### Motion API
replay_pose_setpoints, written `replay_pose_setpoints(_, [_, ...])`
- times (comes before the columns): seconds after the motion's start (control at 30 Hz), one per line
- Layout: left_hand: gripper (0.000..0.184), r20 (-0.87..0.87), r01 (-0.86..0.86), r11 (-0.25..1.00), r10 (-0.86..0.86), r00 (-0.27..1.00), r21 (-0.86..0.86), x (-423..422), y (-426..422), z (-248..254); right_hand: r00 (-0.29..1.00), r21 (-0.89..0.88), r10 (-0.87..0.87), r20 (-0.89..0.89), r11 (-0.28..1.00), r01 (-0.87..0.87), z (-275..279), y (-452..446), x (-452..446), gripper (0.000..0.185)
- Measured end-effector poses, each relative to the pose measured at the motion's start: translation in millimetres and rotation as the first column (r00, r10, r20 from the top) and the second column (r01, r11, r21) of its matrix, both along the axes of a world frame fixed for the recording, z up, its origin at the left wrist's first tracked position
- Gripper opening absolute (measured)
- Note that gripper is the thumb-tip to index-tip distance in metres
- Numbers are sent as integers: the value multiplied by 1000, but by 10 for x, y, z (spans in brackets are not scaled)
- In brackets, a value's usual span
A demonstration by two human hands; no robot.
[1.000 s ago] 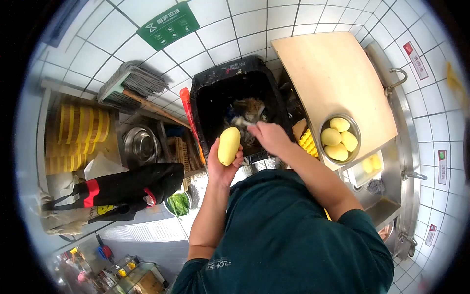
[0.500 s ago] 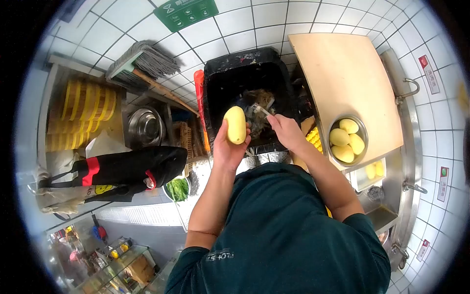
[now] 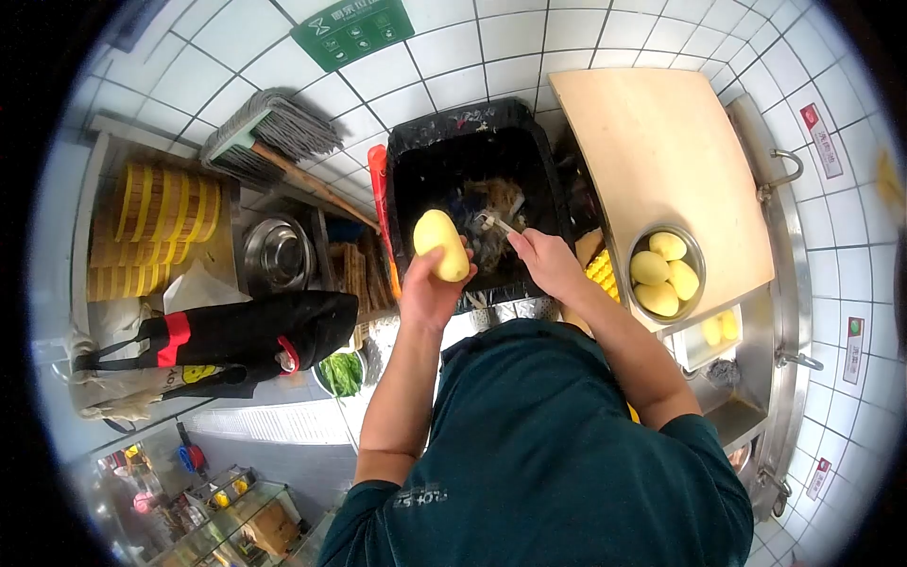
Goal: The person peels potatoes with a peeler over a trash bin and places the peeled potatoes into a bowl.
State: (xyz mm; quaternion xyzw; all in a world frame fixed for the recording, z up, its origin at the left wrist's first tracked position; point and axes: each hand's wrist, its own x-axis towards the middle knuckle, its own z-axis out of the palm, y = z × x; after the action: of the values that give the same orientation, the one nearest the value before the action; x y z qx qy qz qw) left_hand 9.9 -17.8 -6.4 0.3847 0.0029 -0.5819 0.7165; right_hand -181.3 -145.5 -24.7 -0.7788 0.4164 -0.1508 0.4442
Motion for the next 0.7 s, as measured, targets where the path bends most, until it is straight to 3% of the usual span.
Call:
replay_pose_setpoints(0.1, [56,227,61,996,-46,973,-60,-33,39,49,999,-8,-9,38,1000,10,72,-12,-1,56])
replay_pose_setpoints(0.23, [63,624,80,993,-120,772,91,-77,73,54,998,-16,11,69,1000,-10,131,-40,-10,54])
replay_pose_setpoints(0.33, [59,899,-39,983,-148,412,180,-113,81,3,992,12,25,121,1000,-27,197,-7,4,53])
replay_pose_setpoints(0.43, [59,988,-83,991,-98,118,108,-93,49,-69,989,-25,81,127,997,-78,314,31,33,48])
replay_pose_setpoints(0.53, [57,991,-93,989,-119,-53,114,-80,7,-31,984,-56,124,130,992,-117,362,88,98,48])
replay_pose_setpoints(0.63, [57,971,-102,982,-134,199,157,-148,-38,18,975,-121,204,90,974,-193,373,126,182,49])
replay_pose_setpoints(0.7, [58,958,-106,978,-152,244,182,-155,-53,-14,972,-161,222,76,965,-208,396,166,235,48])
